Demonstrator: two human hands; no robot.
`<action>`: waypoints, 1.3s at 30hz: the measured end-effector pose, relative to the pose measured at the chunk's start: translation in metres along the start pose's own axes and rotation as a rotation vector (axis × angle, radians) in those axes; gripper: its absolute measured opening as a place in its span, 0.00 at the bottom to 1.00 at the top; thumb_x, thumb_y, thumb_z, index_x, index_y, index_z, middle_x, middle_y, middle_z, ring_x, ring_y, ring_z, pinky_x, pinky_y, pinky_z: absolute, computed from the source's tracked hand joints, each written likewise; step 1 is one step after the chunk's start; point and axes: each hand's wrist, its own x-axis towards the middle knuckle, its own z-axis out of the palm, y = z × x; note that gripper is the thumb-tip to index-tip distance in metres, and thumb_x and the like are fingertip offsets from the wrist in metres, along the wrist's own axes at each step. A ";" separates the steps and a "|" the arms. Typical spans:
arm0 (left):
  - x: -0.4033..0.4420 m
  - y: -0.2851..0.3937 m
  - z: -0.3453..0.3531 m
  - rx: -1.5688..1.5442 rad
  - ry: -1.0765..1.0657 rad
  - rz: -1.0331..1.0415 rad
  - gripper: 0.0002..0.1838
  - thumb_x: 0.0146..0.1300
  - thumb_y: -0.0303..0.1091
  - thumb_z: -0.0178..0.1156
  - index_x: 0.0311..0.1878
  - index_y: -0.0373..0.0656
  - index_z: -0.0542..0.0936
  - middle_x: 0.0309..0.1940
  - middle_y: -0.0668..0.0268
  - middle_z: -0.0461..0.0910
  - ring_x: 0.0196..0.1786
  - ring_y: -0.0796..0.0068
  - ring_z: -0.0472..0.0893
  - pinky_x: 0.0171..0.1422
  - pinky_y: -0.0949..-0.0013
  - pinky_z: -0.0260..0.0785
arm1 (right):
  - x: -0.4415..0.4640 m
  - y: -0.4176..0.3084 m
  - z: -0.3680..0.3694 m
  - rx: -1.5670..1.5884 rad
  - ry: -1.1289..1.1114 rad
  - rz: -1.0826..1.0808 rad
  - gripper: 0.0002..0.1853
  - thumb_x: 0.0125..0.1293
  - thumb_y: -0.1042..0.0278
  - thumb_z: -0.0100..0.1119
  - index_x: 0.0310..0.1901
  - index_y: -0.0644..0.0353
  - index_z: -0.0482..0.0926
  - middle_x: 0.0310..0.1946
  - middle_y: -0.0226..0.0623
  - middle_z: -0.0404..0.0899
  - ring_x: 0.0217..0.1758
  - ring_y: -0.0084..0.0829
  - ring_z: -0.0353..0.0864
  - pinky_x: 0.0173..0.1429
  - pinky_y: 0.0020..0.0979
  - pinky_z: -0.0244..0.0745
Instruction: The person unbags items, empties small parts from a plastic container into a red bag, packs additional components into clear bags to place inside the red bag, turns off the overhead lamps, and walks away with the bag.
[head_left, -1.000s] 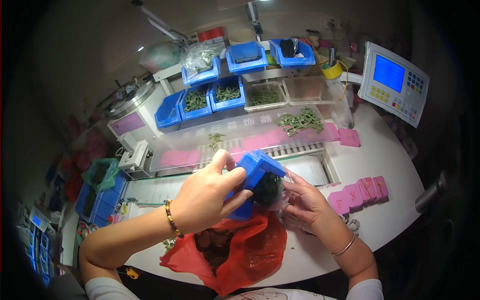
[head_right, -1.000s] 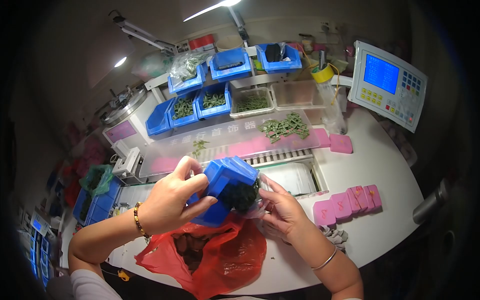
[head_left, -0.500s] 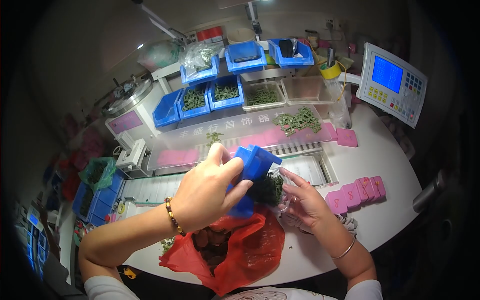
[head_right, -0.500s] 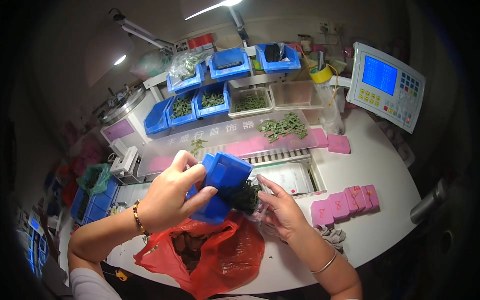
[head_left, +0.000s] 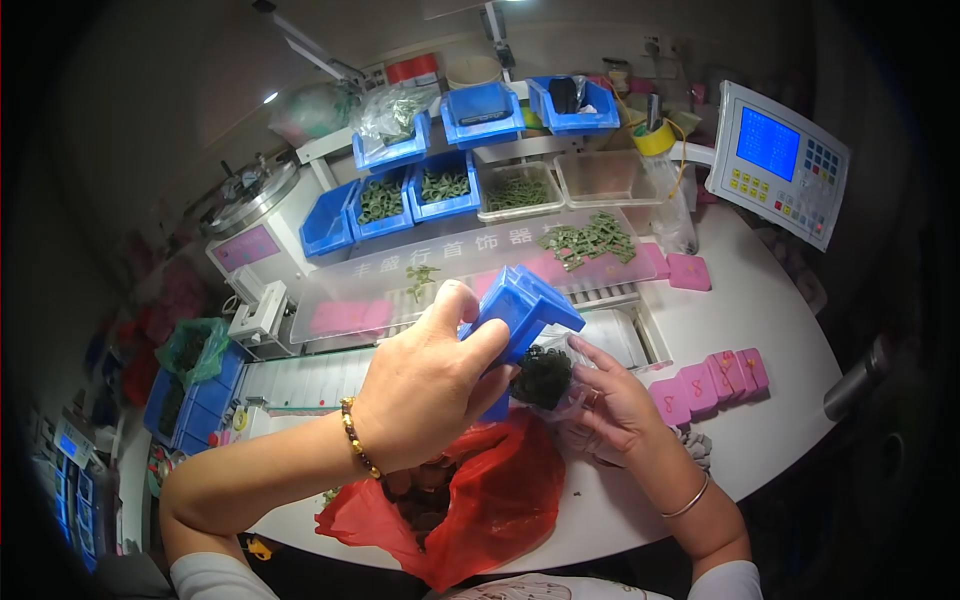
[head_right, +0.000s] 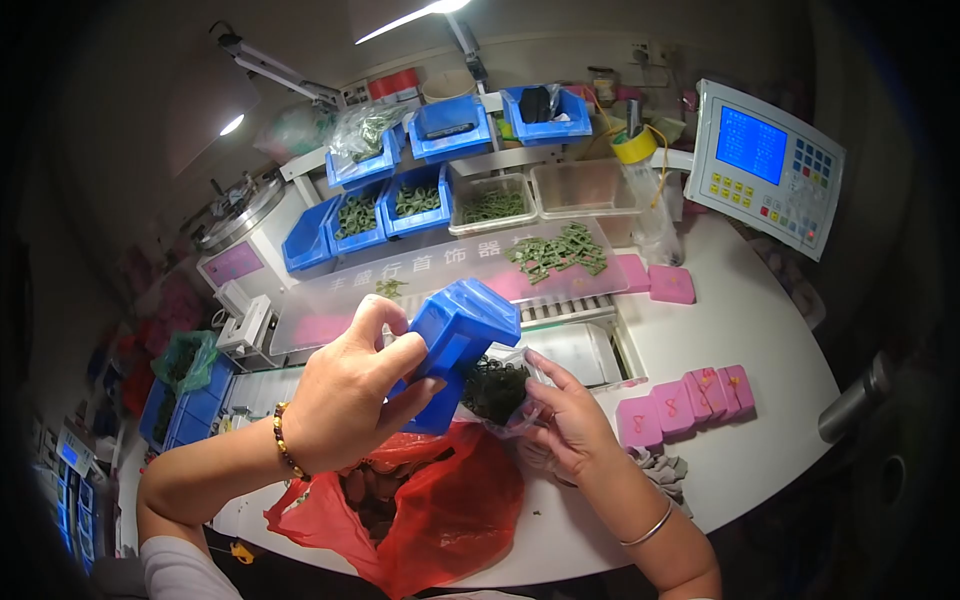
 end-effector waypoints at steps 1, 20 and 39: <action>0.000 0.000 0.000 0.023 0.007 0.001 0.11 0.57 0.36 0.60 0.38 0.44 0.71 0.41 0.55 0.68 0.31 0.54 0.77 0.32 0.57 0.72 | 0.002 0.001 -0.003 0.001 0.000 -0.001 0.25 0.67 0.72 0.52 0.65 0.49 0.65 0.32 0.30 0.73 0.31 0.21 0.73 0.39 0.29 0.81; -0.038 -0.068 -0.063 -0.681 0.276 -0.639 0.08 0.64 0.36 0.58 0.34 0.41 0.73 0.34 0.72 0.70 0.34 0.85 0.69 0.35 0.77 0.67 | -0.002 -0.002 -0.005 -0.033 0.063 0.009 0.25 0.65 0.73 0.54 0.64 0.49 0.67 0.34 0.27 0.67 0.33 0.20 0.70 0.44 0.34 0.77; 0.024 -0.341 -0.037 -1.174 1.142 -0.880 0.23 0.67 0.42 0.54 0.53 0.30 0.67 0.51 0.53 0.72 0.49 0.46 0.77 0.49 0.54 0.77 | 0.002 0.008 -0.005 0.068 0.077 -0.040 0.21 0.66 0.74 0.52 0.62 0.57 0.68 0.32 0.27 0.70 0.31 0.19 0.72 0.38 0.30 0.78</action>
